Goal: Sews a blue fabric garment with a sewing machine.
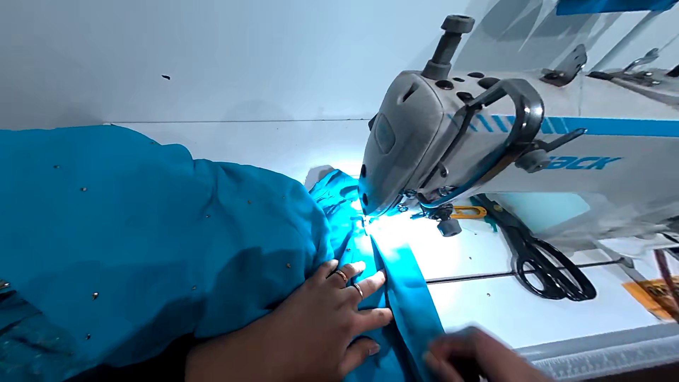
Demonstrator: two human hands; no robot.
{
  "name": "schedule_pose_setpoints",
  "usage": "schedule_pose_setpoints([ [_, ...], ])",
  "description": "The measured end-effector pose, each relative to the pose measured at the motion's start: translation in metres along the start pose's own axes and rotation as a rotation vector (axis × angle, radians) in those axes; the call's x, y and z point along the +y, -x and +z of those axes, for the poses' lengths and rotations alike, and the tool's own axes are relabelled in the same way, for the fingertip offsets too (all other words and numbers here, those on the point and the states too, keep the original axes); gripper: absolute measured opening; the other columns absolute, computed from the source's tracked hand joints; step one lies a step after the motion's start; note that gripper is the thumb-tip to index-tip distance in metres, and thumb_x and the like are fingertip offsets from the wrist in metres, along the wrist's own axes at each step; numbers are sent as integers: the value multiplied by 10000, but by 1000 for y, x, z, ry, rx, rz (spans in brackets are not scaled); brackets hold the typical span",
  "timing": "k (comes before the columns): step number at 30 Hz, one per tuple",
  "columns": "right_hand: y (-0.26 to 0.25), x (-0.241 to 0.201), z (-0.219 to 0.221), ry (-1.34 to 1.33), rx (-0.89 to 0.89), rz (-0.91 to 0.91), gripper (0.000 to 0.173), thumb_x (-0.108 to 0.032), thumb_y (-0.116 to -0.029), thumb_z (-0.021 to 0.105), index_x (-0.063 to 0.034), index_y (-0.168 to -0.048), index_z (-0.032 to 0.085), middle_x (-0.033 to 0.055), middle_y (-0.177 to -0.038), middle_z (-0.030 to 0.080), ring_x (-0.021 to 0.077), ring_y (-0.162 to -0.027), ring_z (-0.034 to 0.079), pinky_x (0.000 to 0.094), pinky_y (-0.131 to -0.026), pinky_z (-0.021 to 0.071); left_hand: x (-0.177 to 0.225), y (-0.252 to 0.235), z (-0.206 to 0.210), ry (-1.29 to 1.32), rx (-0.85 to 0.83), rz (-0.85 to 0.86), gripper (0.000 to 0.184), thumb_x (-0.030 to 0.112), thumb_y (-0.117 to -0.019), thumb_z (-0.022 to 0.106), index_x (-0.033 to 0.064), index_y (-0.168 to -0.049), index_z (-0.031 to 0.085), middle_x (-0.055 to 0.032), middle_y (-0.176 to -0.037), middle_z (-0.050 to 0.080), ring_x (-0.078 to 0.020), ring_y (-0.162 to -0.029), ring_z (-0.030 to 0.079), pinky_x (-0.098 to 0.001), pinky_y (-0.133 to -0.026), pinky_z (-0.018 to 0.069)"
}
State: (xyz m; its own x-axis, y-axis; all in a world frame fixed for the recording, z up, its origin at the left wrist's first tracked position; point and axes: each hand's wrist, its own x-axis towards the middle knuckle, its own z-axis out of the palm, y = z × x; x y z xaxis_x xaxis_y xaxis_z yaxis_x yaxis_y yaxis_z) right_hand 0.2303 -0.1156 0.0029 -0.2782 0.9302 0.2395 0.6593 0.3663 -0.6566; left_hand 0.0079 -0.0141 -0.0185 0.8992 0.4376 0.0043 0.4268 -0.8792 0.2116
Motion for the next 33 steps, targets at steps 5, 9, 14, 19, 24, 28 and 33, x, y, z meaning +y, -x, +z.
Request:
schedule_pose_setpoints([
  [5,-27,14,28,190,107,270,365,-250,-932,720,50,-1134,667,137,-886,677,206,-651,639,351,-595,557,0,0,4,-51,42,10,473,447,-1065,382,225,-1417,608,-143,-1571,471,-435,-1401,477,-636,-1035,426],
  [9,-26,12,31,200,93,307,359,-257,-933,720,41,-1127,668,116,-857,665,197,-638,627,347,-584,548,1,0,6,-78,55,-1,503,468,-1064,367,204,-1420,605,-121,-1574,474,-410,-1403,484,-613,-1035,438],
  [14,-25,12,34,211,158,299,239,-166,-935,690,33,-1068,692,93,-784,665,179,-619,630,328,-579,546,0,1,9,-101,91,7,516,475,-1061,372,224,-1472,555,-122,-1568,481,-399,-1374,516,-597,-1018,451],
  [19,-24,0,32,354,261,227,154,-92,-960,622,29,-959,717,142,-815,682,235,-681,685,337,-603,569,2,0,6,-68,61,-3,524,454,-1062,378,242,-1527,494,-122,-1591,451,-411,-1403,481,-608,-1035,431],
  [24,-25,-7,28,340,123,258,270,-122,-978,630,77,-1152,685,176,-857,694,308,-718,693,426,-659,584,1,1,4,-23,38,-2,515,449,-1069,369,239,-1518,506,-142,-1587,450,-425,-1421,457,-630,-1061,406],
  [28,-23,0,31,287,88,259,338,-163,-946,678,67,-1193,647,123,-812,687,256,-661,668,394,-622,572,1,0,3,-13,33,-5,506,441,-1061,390,224,-1500,520,-153,-1588,445,-422,-1423,456,-626,-1068,402],
  [33,-21,4,31,290,157,255,216,-110,-947,644,44,-1089,699,126,-817,705,225,-662,684,358,-616,576,1,0,2,22,-14,-24,529,451,-1067,375,269,-1559,441,-140,-1618,403,-419,-1452,414,-628,-1096,365],
])
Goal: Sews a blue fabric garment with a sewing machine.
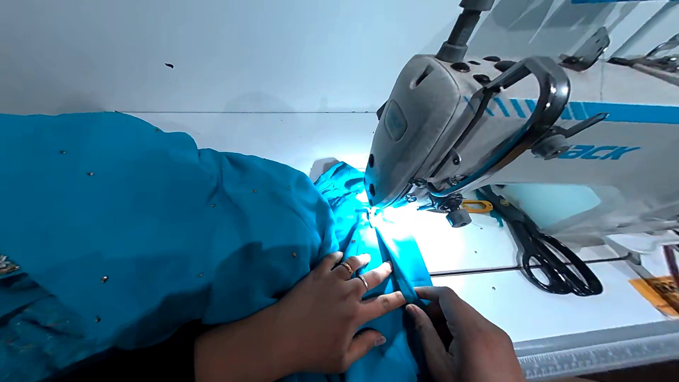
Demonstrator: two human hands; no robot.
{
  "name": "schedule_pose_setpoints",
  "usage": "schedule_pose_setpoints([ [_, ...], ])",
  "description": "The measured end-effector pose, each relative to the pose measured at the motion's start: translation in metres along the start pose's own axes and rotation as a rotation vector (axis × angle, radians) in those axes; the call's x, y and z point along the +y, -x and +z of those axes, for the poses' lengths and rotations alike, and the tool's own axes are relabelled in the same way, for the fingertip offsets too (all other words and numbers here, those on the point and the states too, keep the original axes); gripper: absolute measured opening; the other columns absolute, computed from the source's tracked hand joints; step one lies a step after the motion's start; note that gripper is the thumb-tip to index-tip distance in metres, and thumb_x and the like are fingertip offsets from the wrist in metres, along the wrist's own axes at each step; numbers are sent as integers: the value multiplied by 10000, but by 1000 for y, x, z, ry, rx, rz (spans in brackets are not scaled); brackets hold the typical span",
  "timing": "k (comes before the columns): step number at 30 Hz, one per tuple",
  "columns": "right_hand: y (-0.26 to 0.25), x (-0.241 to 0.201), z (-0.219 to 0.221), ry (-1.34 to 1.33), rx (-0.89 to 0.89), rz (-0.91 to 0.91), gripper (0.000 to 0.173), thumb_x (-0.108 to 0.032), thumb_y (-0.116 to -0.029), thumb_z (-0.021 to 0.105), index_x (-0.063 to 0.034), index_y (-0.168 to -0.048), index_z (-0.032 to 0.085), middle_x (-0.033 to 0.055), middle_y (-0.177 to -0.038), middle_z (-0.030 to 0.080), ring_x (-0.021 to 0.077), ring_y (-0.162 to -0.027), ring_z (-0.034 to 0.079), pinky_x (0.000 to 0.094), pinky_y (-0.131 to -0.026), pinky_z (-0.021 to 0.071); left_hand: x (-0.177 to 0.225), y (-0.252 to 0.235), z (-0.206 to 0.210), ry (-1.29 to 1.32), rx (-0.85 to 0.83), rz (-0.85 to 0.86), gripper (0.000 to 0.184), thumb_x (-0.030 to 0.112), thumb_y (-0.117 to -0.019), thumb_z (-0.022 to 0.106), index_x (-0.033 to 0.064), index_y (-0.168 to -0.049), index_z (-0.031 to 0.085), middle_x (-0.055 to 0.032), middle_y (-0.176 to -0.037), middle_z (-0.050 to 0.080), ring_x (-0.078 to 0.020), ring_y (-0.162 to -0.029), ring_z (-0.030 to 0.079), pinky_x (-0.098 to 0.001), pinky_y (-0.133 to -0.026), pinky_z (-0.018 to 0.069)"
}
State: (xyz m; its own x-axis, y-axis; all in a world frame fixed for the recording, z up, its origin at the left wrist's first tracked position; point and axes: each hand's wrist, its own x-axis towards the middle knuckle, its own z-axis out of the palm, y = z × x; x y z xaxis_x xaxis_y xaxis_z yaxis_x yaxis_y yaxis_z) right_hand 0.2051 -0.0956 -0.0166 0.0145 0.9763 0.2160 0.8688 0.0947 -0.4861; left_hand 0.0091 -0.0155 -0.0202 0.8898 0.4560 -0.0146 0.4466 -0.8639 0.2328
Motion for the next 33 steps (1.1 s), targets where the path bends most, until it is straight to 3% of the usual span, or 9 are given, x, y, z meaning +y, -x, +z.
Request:
schedule_pose_setpoints([
  [3,0,-4,-3,33,38,-10,140,-58,-919,628,37,-974,716,142,-805,690,236,-668,682,348,-605,566,0,0,0,-1,12,1,548,456,-1061,390,248,-1566,430,-134,-1616,408,-422,-1451,415,-632,-1079,378],
  [8,1,-10,-7,161,78,-72,154,-13,-912,603,64,-980,718,187,-819,692,314,-712,706,384,-622,583,1,0,3,-22,69,-12,588,468,-1047,417,108,-1508,484,-90,-1583,471,-370,-1441,450,-589,-1074,411],
  [13,5,-13,6,285,91,-196,238,39,-890,612,70,-1080,752,180,-821,682,309,-727,690,342,-603,567,1,1,3,-36,82,-5,521,453,-1053,407,175,-1471,546,-91,-1569,488,-385,-1426,467,-596,-1066,422],
  [17,5,-10,13,357,128,-247,221,36,-887,620,48,-1051,768,134,-768,667,250,-672,658,289,-583,535,1,3,2,-54,53,10,483,439,-1058,396,233,-1462,562,-105,-1575,474,-384,-1429,461,-599,-1067,420],
  [25,6,-7,15,402,100,-280,239,46,-873,618,41,-1059,769,114,-759,658,233,-663,650,280,-553,516,-4,6,2,-66,76,68,432,372,-1061,357,290,-1401,610,-92,-1535,519,-395,-1393,493,-612,-1027,439],
  [27,7,-8,17,412,113,-280,227,40,-884,613,38,-1048,770,106,-757,653,225,-663,641,276,-550,507,-6,6,3,-77,111,86,418,370,-1045,383,275,-1367,631,-92,-1505,546,-389,-1366,520,-601,-1012,456],
  [30,8,-13,21,458,124,-287,217,43,-891,601,41,-1027,770,108,-769,661,226,-663,639,281,-531,492,-6,5,11,-100,224,72,416,409,-970,475,175,-1287,607,-70,-1441,591,-327,-1330,552,-525,-995,485],
  [33,10,-16,24,485,128,-272,223,51,-887,593,57,-1028,766,112,-763,663,227,-646,635,283,-511,475,-7,4,13,-88,225,42,613,447,-943,488,162,-1486,479,-39,-1547,496,-271,-1369,504,-476,-1026,439],
])
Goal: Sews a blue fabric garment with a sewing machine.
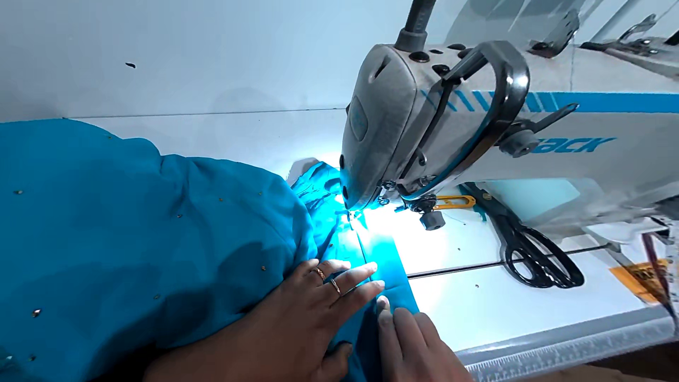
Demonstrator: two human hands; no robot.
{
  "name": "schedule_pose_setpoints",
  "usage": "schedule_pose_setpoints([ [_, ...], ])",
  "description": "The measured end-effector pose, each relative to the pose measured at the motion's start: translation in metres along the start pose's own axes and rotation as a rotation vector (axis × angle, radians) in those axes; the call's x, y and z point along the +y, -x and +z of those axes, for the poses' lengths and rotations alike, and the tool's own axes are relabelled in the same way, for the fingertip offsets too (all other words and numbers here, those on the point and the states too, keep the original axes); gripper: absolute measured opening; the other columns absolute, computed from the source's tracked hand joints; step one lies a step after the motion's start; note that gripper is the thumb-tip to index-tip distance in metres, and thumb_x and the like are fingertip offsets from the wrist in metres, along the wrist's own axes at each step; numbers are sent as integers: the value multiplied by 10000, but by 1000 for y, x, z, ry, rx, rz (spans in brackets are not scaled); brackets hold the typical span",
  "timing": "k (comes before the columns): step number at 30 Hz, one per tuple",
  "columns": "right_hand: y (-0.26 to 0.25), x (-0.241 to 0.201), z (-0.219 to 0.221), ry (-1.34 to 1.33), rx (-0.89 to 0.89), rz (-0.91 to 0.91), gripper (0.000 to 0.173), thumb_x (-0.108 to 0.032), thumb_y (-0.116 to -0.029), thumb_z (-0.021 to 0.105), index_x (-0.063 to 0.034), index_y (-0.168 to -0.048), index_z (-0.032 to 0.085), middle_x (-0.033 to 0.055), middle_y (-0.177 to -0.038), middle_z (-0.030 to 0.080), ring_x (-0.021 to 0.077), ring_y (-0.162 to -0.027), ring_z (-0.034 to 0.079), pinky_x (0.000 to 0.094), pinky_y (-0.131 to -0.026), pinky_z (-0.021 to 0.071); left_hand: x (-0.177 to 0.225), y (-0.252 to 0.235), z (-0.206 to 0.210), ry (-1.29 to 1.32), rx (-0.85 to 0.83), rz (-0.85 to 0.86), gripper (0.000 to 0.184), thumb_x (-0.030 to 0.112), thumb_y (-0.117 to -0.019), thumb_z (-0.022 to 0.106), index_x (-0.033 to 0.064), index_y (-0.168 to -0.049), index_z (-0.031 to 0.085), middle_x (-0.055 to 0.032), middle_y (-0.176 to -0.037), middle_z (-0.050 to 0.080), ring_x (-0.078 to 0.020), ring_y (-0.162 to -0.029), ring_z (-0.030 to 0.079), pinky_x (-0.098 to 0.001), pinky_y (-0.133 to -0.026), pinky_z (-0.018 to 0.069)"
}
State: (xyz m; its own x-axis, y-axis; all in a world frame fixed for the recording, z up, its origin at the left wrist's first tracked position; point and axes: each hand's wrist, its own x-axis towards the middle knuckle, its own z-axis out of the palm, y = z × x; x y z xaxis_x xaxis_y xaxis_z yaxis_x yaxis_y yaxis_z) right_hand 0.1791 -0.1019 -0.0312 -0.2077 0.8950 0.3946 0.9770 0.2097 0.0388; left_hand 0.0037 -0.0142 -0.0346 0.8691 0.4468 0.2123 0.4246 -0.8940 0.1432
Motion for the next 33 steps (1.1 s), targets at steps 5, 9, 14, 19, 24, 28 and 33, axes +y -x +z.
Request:
schedule_pose_setpoints([
  [5,-17,42,-17,-294,-99,-10,281,-229,-995,608,9,-1025,753,174,-981,713,321,-886,713,419,-695,591,0,0,-2,21,-66,-19,617,427,-968,447,227,-1551,453,1,-1611,436,-285,-1430,452,-519,-1047,408],
  [9,-47,84,33,-285,40,-272,504,-419,-1090,342,-122,-1294,694,67,-1353,677,248,-1320,598,487,-1104,458,0,1,-1,3,-60,-25,615,445,-968,434,255,-1553,441,-28,-1617,424,-286,-1414,467,-507,-1030,416],
  [14,-46,94,50,-245,-75,-175,637,-461,-1094,221,-77,-1367,650,90,-1447,618,286,-1452,466,529,-1192,342,-2,1,1,38,-51,-45,605,461,-959,459,294,-1541,460,-44,-1613,429,-303,-1416,464,-526,-1038,407],
  [19,-32,92,49,-412,-117,-310,646,-526,-1095,202,-148,-1482,555,16,-1496,582,180,-1413,509,509,-1177,353,-3,2,0,19,-77,-50,618,482,-960,452,316,-1555,435,-2,-1629,406,-283,-1422,451,-512,-1026,396],
  [24,-20,95,40,-391,-148,-393,597,-567,-1076,262,-204,-1434,573,44,-1527,549,260,-1427,491,547,-1114,391,-11,9,2,16,-57,-26,620,523,-946,481,337,-1536,443,10,-1625,413,-288,-1422,450,-532,-1021,396],
  [28,-18,95,35,-370,-177,-403,570,-560,-1076,274,-232,-1420,589,45,-1536,539,276,-1440,468,562,-1108,360,-14,9,3,18,-50,-4,619,543,-946,486,346,-1532,443,8,-1622,416,-283,-1415,450,-523,-1019,386],
  [33,-29,98,39,-367,-184,-404,549,-558,-1066,290,-247,-1404,590,30,-1550,522,271,-1439,466,568,-1095,371,-23,6,3,29,-43,-19,620,554,-936,480,360,-1525,448,23,-1628,405,-266,-1418,439,-513,-1024,366],
])
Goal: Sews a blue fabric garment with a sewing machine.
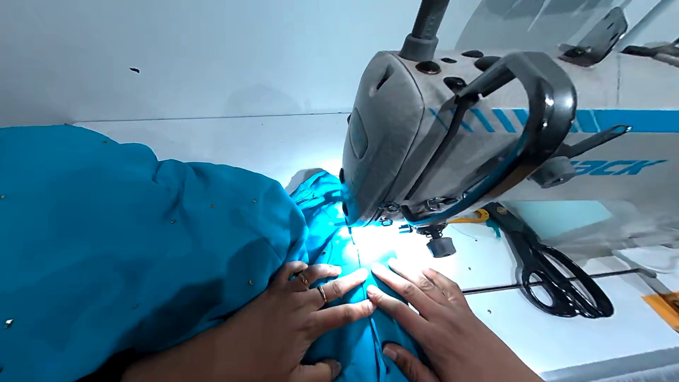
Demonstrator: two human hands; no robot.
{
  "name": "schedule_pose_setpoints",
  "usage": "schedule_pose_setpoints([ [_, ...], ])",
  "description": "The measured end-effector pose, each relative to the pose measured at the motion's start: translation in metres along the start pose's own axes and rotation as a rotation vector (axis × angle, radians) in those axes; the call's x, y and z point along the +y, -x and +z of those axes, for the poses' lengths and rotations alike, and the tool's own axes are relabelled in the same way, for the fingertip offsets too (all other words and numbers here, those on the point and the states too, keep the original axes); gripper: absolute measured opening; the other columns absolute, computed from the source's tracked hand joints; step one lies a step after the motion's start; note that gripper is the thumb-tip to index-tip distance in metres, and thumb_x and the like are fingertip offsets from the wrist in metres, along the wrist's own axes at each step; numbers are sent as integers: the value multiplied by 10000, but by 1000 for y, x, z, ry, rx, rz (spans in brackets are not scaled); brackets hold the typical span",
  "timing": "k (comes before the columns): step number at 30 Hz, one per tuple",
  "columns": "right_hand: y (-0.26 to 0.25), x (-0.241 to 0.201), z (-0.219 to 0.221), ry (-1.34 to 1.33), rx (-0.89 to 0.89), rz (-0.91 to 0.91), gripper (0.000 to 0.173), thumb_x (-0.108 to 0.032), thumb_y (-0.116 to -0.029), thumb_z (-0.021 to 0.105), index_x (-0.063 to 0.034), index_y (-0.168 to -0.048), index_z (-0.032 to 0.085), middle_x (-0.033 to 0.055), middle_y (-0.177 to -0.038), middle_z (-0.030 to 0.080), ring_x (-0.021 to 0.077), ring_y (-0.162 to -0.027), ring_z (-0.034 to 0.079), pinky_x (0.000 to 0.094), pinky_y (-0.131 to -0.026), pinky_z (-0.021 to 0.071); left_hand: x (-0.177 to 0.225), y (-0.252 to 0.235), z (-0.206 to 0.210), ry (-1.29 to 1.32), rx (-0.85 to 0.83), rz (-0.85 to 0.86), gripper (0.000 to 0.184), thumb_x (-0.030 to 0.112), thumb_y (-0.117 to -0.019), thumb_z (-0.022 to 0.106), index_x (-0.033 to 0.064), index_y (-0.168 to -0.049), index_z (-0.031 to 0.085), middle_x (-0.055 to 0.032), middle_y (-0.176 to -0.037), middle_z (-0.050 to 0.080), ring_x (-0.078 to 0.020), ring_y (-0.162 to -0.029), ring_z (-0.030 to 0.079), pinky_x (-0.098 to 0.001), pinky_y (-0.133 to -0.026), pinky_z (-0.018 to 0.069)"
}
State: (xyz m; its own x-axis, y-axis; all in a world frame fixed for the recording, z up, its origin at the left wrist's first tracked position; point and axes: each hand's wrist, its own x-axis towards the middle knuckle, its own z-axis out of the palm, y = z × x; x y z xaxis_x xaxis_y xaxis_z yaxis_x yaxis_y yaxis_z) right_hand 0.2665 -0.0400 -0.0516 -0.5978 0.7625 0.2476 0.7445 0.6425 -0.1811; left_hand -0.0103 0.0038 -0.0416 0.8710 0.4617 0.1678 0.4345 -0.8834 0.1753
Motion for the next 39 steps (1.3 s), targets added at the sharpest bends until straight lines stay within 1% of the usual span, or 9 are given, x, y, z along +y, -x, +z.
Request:
schedule_pose_setpoints([
  [11,-25,20,2,-36,38,-3,534,-535,-1051,320,-247,-1386,620,20,-1401,639,230,-1286,596,584,-1023,430,-33,-15,-9,58,-100,-14,591,565,-975,410,383,-1537,435,52,-1602,433,-246,-1461,386,-580,-1076,318],
  [15,-35,28,2,-77,27,3,504,-512,-1030,373,-242,-1356,646,5,-1192,714,210,-1173,639,578,-1022,424,-44,-19,-7,31,-74,10,595,591,-987,388,389,-1546,415,75,-1568,457,-213,-1445,380,-536,-1096,313],
  [19,-44,37,-1,-112,-7,8,487,-498,-1015,416,-262,-1378,641,-31,-1251,705,165,-1228,613,552,-1071,398,-56,-24,-9,49,-65,14,569,569,-981,428,391,-1521,457,28,-1482,512,-205,-1414,405,-544,-1099,304],
  [25,-52,52,0,-134,-14,6,489,-493,-1006,440,-209,-1315,692,6,-1106,740,166,-1118,651,548,-1102,362,-69,-33,-18,39,-134,-43,551,603,-964,429,411,-1471,529,6,-1483,527,-250,-1425,401,-594,-1097,294],
  [29,-52,53,2,-157,-14,21,502,-508,-1008,437,-218,-1343,672,7,-1204,719,169,-1209,622,545,-1138,341,-69,-38,-22,68,-167,-74,529,591,-962,441,410,-1442,573,-52,-1467,547,-292,-1435,392,-611,-1120,257],
  [32,-49,45,3,-17,81,38,509,-500,-996,444,-229,-1356,680,32,-1282,710,255,-1214,641,602,-1056,414,-62,-38,-32,73,-233,-94,514,536,-971,503,348,-1442,590,-115,-1494,515,-320,-1451,372,-609,-1132,249],
  [35,-30,16,-7,64,236,193,531,-541,-1007,443,-107,-1120,726,100,-1066,715,319,-1020,677,589,-847,483,-32,-26,-47,54,-300,-101,478,456,-1004,517,296,-1450,583,-139,-1564,466,-347,-1486,365,-632,-1169,235],
  [37,-7,-14,-26,-52,142,372,631,-590,-1032,396,-44,-1054,712,174,-1019,680,389,-971,647,593,-779,463,-4,-8,-48,49,-241,1,448,415,-1061,438,192,-1404,622,-156,-1500,543,-384,-1443,443,-631,-1166,299],
  [39,14,-40,-40,-189,-10,490,607,-555,-982,549,29,-1015,711,263,-1027,653,479,-974,625,649,-779,460,18,10,-38,62,-109,118,433,377,-1077,407,138,-1305,687,-132,-1368,657,-348,-1345,567,-548,-1133,408],
])
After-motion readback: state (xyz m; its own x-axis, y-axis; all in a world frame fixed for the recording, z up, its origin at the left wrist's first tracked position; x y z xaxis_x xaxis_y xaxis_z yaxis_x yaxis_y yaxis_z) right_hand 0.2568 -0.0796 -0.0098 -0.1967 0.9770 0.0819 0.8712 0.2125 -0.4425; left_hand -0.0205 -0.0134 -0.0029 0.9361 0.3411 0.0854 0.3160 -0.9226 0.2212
